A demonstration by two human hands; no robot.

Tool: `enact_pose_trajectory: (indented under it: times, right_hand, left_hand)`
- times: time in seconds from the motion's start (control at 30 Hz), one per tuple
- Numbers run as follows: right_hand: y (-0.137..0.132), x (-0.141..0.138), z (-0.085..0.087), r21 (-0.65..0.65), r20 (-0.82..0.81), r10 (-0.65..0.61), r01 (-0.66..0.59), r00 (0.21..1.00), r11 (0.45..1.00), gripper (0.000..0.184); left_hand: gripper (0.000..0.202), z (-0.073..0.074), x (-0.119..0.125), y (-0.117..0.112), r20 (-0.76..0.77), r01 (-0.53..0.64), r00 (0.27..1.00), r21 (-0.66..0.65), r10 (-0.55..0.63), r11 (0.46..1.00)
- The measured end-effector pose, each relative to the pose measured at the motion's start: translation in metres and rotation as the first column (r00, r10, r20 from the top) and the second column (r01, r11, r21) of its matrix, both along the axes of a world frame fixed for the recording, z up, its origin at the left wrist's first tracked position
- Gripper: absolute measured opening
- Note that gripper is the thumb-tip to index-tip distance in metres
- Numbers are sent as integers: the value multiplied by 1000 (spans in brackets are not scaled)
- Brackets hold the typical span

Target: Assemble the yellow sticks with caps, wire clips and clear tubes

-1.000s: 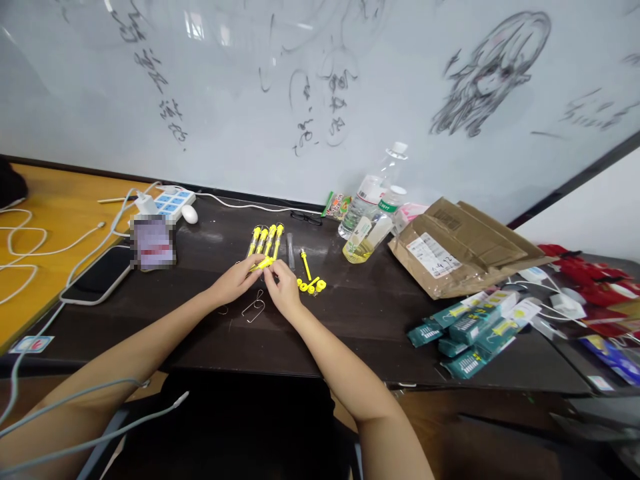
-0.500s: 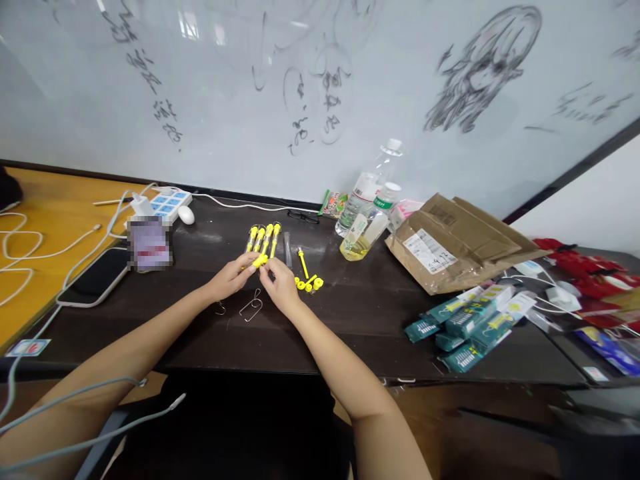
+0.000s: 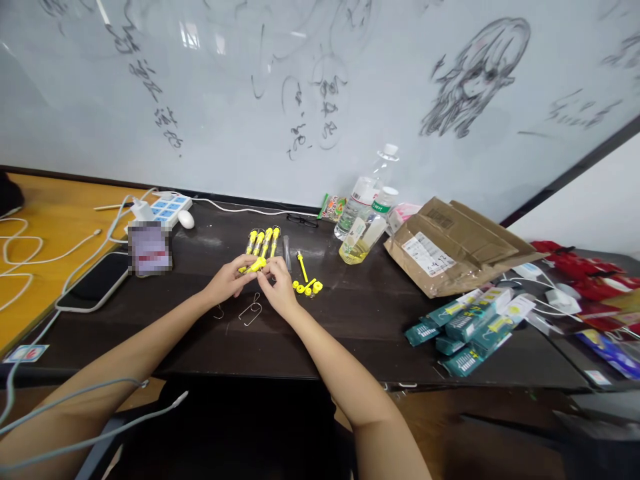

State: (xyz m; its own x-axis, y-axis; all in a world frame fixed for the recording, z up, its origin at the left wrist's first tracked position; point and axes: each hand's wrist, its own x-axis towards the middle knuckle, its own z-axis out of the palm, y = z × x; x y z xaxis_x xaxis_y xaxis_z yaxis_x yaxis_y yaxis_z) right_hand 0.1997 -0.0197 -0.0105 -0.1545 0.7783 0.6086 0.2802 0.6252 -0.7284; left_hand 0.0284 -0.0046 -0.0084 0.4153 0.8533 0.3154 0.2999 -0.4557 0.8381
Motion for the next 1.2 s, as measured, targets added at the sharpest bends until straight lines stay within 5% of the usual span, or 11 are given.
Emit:
enact_pose_trajectory:
  times: [0.1, 0.27, 0.47, 0.73, 0.9, 1.0, 1.2]
  right_hand:
    - [0, -1, -2, -87, -40, 63, -66, 997, 994, 18]
    - [2, -3, -8, -208, -26, 63, -67, 998, 976, 22]
    - [6, 3, -6, 8, 167, 15, -16, 986, 1000, 24]
    - [3, 3, -2, 59, 235, -6, -8, 972, 998, 36]
    - [3, -1, -10, -140, -48, 97, -103, 994, 985, 26]
    - [6, -4, -13, -328, -277, 157, -248, 948, 912, 26]
    - [11, -4, -13, -386, -367, 241, -383, 899, 840, 34]
  left_hand:
    - [43, -1, -2, 2, 9, 18, 1000, 5, -18, 1000]
    - [36, 2, -2, 5, -113, -16, 993, 247, 45, 969]
    - [37, 3, 0, 4, -146, -37, 986, 255, 76, 966]
    - [32, 4, 3, 1, -113, -32, 992, 166, 51, 986]
    - [32, 5, 2, 1, -56, -5, 998, 151, 14, 989]
    - [34, 4, 2, 1, -97, 4, 995, 152, 11, 988]
    - [32, 5, 1, -2, -110, -1, 994, 124, 14, 992]
